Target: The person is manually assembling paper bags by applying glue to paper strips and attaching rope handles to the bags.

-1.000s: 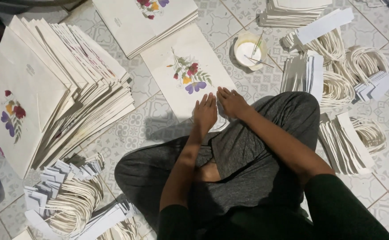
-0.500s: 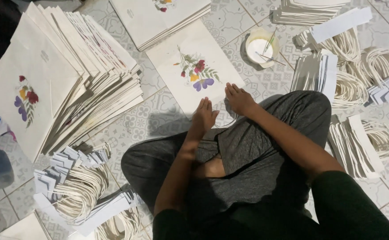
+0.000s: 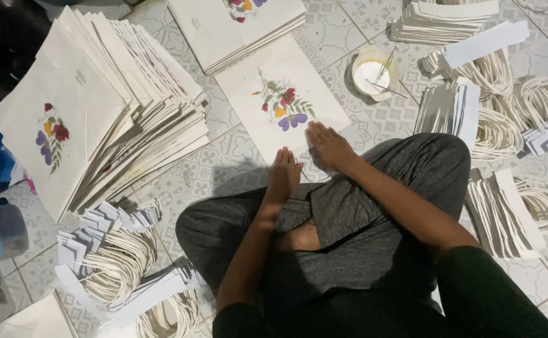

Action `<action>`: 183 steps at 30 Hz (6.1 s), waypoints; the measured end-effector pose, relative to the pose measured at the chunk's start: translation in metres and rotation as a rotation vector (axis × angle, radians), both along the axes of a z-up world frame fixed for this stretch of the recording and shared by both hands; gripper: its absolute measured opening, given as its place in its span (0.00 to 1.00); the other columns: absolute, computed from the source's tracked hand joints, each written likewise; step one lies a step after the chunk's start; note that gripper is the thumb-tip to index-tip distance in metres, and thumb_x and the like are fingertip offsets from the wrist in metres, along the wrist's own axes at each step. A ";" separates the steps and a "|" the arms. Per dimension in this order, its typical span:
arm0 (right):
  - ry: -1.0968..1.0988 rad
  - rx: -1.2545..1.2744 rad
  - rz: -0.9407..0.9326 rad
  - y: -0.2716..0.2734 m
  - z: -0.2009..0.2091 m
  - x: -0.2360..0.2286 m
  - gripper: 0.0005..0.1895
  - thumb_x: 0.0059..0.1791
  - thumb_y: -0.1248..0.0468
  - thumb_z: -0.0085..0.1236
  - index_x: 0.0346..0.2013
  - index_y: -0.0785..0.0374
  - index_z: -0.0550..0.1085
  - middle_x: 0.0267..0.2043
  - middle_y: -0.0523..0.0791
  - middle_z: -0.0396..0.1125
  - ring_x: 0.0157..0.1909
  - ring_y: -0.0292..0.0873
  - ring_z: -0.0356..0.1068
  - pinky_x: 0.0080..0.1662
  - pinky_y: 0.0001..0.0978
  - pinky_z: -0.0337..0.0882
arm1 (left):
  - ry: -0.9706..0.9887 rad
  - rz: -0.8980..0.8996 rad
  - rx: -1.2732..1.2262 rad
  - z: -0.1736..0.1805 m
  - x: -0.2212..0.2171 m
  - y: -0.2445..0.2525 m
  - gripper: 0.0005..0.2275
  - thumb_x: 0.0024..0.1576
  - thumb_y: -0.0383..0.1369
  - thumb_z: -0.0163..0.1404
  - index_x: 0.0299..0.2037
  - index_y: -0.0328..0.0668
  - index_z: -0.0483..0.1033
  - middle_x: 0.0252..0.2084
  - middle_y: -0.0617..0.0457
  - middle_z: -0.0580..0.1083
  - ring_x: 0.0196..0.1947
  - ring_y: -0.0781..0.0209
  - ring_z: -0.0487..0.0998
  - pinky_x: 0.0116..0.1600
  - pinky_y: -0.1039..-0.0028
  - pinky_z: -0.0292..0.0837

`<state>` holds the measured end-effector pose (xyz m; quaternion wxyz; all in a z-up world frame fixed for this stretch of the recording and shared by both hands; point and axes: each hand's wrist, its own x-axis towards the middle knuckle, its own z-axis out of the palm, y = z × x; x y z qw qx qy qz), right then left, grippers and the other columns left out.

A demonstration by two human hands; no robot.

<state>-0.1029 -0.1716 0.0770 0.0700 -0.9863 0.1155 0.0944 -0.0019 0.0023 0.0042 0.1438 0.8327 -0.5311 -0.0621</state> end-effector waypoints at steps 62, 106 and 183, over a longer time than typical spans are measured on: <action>0.288 -0.054 -0.070 -0.031 -0.058 -0.005 0.34 0.56 0.54 0.38 0.77 0.57 0.50 0.81 0.51 0.42 0.80 0.56 0.42 0.70 0.64 0.50 | -0.459 0.168 0.034 -0.003 -0.021 -0.027 0.29 0.57 0.53 0.52 0.56 0.34 0.75 0.46 0.33 0.77 0.49 0.33 0.78 0.52 0.40 0.69; -0.666 1.972 -1.226 -0.010 0.097 -0.059 0.34 0.52 0.40 0.52 0.63 0.60 0.63 0.61 0.49 0.65 0.61 0.52 0.67 0.57 0.50 0.70 | 1.708 0.607 -1.026 0.022 0.082 0.051 0.20 0.61 0.33 0.58 0.60 0.28 0.70 0.49 0.33 0.78 0.49 0.50 0.81 0.59 0.55 0.76; -1.154 1.145 -0.869 -0.143 0.104 0.183 0.20 0.48 0.79 0.61 0.54 0.67 0.70 0.57 0.50 0.63 0.39 0.43 0.76 0.39 0.38 0.88 | 0.526 0.806 -0.942 0.179 0.226 -0.067 0.25 0.61 0.34 0.55 0.68 0.36 0.65 0.60 0.28 0.71 0.55 0.30 0.76 0.51 0.45 0.81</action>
